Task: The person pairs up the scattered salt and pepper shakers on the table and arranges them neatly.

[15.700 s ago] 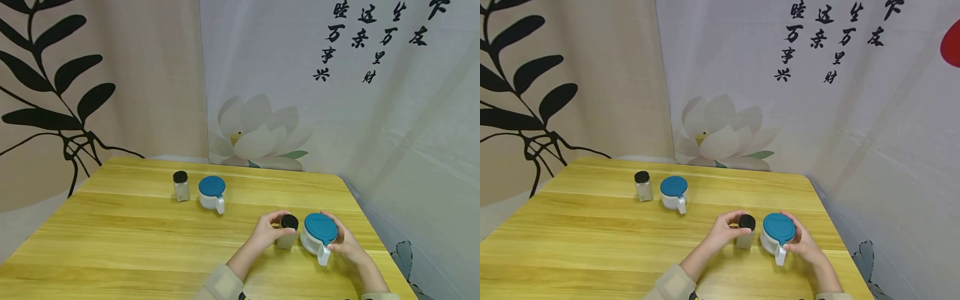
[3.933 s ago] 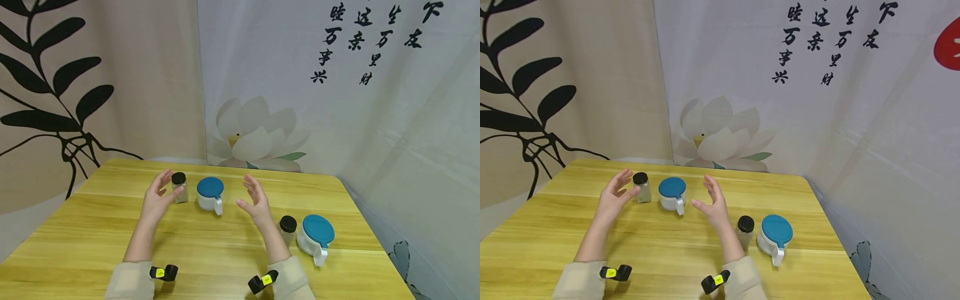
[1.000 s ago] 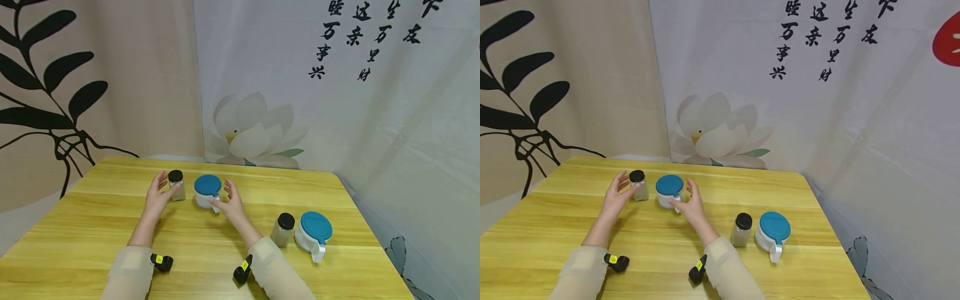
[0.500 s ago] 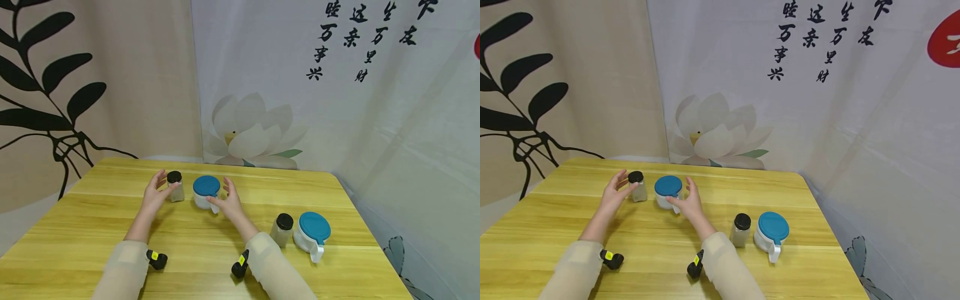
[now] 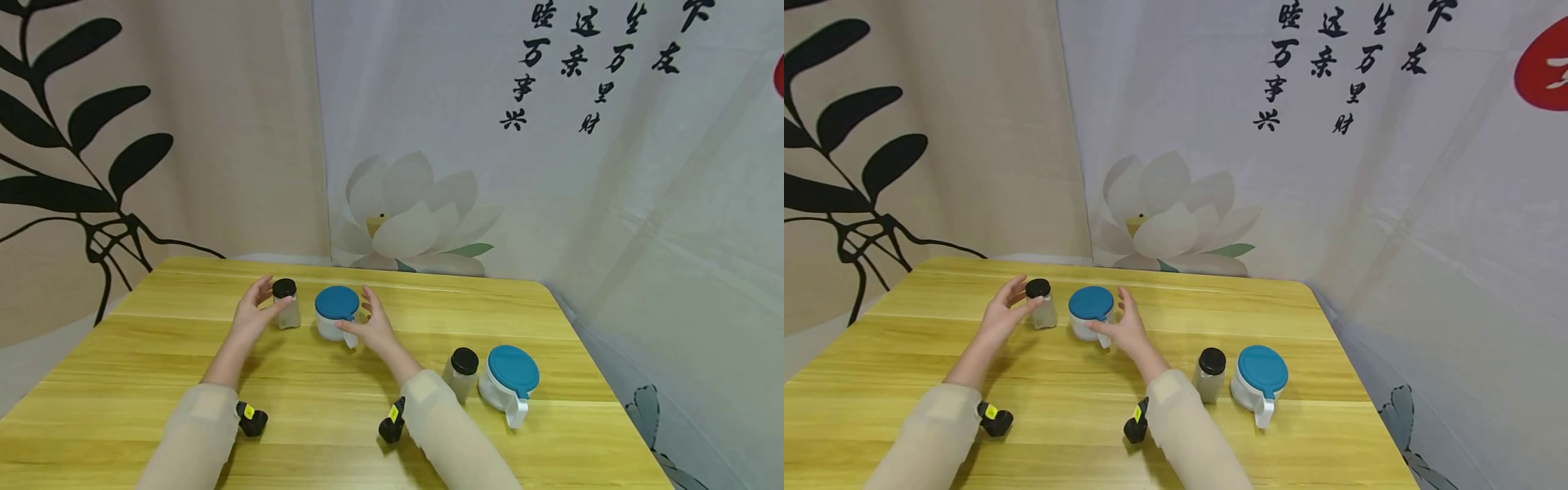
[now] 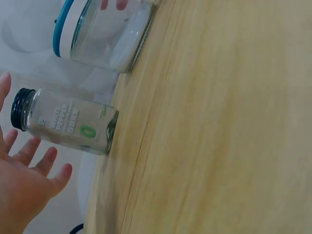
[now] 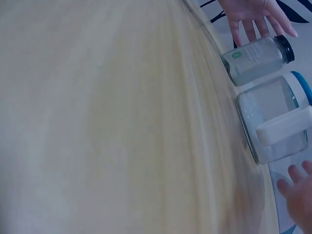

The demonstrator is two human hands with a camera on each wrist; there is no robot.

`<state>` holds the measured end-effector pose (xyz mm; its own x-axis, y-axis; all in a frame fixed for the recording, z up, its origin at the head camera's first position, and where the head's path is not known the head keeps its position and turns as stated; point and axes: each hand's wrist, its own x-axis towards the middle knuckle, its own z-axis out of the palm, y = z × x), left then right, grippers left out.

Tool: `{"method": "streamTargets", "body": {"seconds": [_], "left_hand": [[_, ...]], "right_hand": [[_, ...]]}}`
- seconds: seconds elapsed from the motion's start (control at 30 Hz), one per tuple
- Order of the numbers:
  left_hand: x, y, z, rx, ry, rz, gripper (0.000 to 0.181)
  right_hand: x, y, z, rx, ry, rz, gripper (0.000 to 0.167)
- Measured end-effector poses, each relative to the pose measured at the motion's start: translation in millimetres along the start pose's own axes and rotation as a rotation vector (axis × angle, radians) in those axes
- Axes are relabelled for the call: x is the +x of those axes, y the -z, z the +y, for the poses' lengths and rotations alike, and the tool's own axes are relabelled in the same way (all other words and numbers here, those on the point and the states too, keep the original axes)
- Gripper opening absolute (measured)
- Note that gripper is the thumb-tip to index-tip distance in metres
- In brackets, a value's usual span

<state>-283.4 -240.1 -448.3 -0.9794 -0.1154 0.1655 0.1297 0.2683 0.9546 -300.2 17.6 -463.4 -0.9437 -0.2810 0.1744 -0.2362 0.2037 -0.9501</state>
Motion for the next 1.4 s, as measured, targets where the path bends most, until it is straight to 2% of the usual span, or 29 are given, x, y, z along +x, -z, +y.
{"method": "streamTargets", "body": {"seconds": [0.17, 0.23, 0.4, 0.63, 0.8, 1.1, 1.2, 1.4], "left_hand": [[0.5, 0.9, 1.8, -0.01, 0.004, -0.024, 0.086], [0.6, 1.3, 1.7, -0.01, 0.008, -0.033, 0.085], [3.4, 2.0, -0.4, 0.003, 0.015, -0.053, 0.087], [6.3, 2.2, -1.5, 0.02, 0.027, -0.068, 0.086], [7.2, 2.0, -0.7, 0.018, 0.027, -0.068, 0.084], [9.8, -1.0, -3.2, -0.032, 0.022, -0.074, 0.079], [10.8, -1.3, -4.1, -0.034, 0.033, -0.066, 0.078], [11.9, -2.1, -4.4, -0.045, 0.044, -0.057, 0.078]], "right_hand": [[-6.6, 6.6, -24.8, 0.025, -0.019, -0.073, 0.091], [-5.5, 7.8, -26.9, 0.032, -0.021, -0.106, 0.09], [9.1, 4.9, -3.4, 0.021, -0.039, -0.133, 0.094], [13.5, 4.3, -1.8, -0.019, -0.063, -0.112, 0.094], [14.5, 7.6, -2.1, -0.045, -0.065, -0.124, 0.093], [0.9, 16.2, -37.6, -0.032, -0.062, -0.225, 0.091], [2.4, 16.3, -36.1, -0.037, -0.074, -0.249, 0.091], [17.0, 11.9, -7.9, -0.013, -0.086, -0.246, 0.096]]}}
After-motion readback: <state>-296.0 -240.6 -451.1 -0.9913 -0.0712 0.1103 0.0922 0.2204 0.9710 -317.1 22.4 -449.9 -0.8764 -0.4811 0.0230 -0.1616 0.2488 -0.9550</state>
